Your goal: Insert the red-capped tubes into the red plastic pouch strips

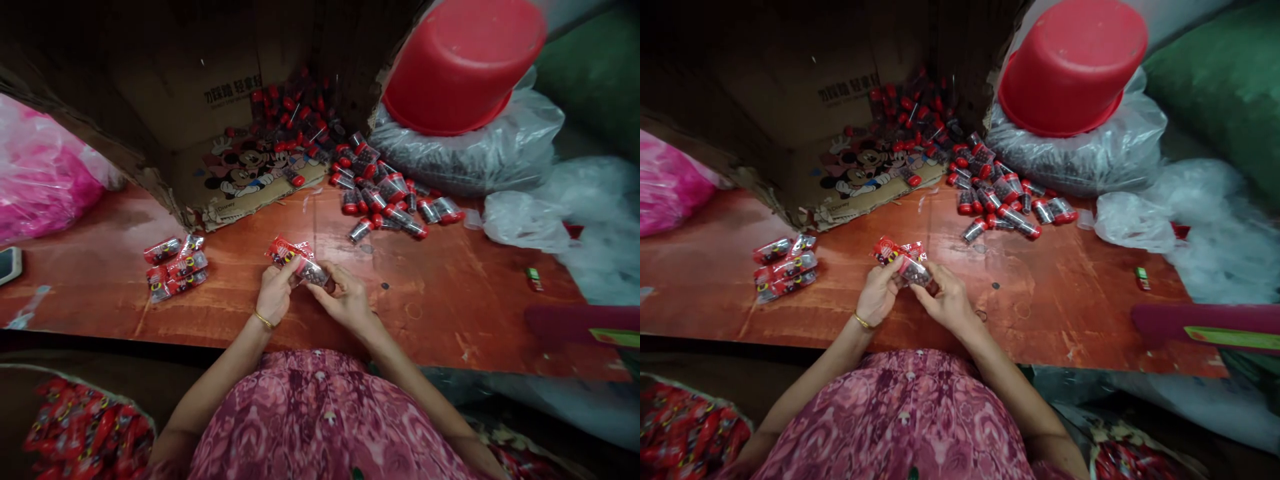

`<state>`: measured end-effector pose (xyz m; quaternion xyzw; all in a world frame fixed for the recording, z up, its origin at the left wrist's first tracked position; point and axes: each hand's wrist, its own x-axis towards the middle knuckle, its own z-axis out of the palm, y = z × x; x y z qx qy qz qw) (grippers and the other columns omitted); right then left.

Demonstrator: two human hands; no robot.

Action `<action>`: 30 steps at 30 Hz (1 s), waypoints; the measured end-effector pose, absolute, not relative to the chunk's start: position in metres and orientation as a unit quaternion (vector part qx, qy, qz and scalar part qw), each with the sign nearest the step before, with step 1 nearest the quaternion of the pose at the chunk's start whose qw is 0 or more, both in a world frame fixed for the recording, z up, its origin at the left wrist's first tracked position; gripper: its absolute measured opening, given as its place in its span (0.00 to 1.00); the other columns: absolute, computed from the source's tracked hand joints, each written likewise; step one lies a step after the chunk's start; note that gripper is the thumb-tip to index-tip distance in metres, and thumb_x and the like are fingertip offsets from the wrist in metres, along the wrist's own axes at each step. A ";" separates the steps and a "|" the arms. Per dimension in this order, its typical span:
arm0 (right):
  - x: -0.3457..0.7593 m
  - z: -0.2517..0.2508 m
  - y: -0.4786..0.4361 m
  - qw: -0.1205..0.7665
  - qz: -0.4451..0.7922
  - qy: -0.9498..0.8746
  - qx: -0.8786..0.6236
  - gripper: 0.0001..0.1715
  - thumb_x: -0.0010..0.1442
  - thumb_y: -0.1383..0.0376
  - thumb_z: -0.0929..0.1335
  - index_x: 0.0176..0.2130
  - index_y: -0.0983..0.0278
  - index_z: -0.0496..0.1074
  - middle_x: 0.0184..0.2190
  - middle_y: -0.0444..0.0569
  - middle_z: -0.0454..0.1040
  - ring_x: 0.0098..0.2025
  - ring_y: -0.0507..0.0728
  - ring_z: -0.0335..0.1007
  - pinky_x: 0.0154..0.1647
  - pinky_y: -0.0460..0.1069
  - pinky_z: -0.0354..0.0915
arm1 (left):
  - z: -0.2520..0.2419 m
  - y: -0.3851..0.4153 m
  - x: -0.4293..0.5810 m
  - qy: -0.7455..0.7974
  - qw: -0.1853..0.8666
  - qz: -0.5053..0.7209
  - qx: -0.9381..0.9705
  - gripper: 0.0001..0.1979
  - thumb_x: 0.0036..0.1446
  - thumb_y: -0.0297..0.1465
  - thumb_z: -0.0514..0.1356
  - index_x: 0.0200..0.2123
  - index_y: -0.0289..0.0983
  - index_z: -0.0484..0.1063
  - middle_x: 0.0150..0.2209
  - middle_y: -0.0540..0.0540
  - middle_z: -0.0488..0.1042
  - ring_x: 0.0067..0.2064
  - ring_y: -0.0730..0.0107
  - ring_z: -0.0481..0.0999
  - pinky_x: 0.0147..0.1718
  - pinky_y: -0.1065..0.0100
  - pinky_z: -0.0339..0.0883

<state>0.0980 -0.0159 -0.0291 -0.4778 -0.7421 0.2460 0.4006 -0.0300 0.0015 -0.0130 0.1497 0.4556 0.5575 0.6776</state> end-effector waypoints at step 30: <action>0.067 -0.033 -0.015 0.460 0.163 -0.715 -0.500 0.22 0.58 0.62 0.65 0.52 0.63 0.63 0.39 0.54 0.75 0.39 0.59 0.73 0.41 0.54 0.70 | -0.017 -0.008 -0.026 0.459 0.634 0.591 0.194 0.20 0.40 0.46 0.65 0.24 0.34 0.74 0.23 0.48 0.75 0.27 0.72 0.72 0.29 0.71 0.64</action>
